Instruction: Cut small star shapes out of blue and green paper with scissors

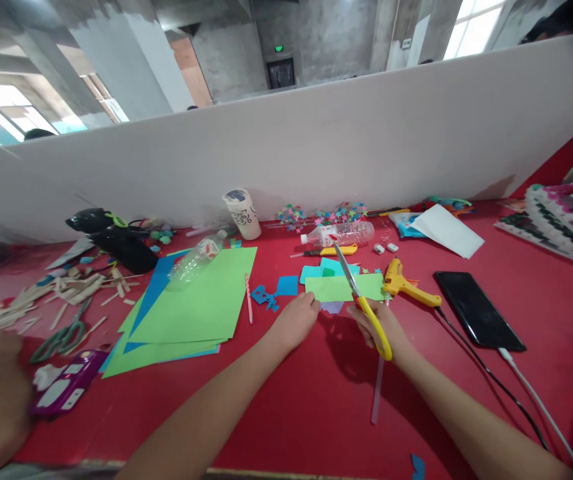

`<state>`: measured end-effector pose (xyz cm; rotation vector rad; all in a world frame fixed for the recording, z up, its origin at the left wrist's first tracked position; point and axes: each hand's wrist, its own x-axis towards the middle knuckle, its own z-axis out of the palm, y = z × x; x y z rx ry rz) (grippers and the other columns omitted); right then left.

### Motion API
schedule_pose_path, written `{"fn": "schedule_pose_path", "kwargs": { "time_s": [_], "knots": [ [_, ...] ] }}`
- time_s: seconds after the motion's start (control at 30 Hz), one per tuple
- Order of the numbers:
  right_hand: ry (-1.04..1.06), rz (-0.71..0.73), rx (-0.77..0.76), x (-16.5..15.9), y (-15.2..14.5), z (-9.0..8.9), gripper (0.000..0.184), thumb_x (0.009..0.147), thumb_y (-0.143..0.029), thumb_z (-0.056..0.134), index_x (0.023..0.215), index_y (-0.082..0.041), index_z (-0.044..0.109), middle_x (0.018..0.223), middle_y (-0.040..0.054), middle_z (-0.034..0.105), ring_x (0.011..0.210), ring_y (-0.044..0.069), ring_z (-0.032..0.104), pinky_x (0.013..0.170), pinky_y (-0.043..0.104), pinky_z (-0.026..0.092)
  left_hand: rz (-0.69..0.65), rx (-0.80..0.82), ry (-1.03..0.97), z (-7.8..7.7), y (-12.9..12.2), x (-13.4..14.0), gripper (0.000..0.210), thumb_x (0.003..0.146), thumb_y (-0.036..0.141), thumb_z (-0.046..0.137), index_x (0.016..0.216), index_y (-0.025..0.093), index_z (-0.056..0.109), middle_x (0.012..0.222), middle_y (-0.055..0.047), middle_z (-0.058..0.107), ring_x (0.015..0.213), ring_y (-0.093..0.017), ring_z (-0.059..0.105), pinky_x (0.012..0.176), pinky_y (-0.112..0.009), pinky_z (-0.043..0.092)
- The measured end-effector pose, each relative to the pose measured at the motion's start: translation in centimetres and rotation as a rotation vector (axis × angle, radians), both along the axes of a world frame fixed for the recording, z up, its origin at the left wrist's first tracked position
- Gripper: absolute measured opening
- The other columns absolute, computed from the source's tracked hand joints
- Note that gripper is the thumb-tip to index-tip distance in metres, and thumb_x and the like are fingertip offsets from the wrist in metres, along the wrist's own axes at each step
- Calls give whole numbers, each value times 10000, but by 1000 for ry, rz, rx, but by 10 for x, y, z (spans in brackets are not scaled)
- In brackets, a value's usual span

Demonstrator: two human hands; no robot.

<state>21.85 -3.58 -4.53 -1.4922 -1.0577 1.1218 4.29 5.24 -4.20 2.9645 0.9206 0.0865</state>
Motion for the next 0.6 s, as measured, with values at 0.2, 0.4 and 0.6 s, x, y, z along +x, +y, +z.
{"fn": "schedule_pose_path", "kwargs": {
  "time_s": [0.2,0.4,0.6],
  "knots": [
    [-98,7,-17,1,0,2,287,765,-410,523,607,-230,363,349,-118,326,248,83,356,288,195,299,-49,-5,-16,5,0,-3,232,873,165,343,874,149,575,878,-91,541,835,-202,509,767,-330,430],
    [-380,31,7,16,4,8,75,724,-269,484,705,-196,478,527,-61,481,412,106,443,418,213,346,-44,-17,-74,3,-16,0,296,876,202,369,1120,149,527,1051,-107,547,1002,-215,485,888,-353,396],
    [-810,-3,-58,35,7,14,140,729,-274,531,817,-172,569,601,13,568,535,180,535,464,241,270,432,-93,-4,27,11,-24,253,875,252,354,973,188,579,1037,-84,599,1016,-190,532,901,-303,379]
  ]
}}
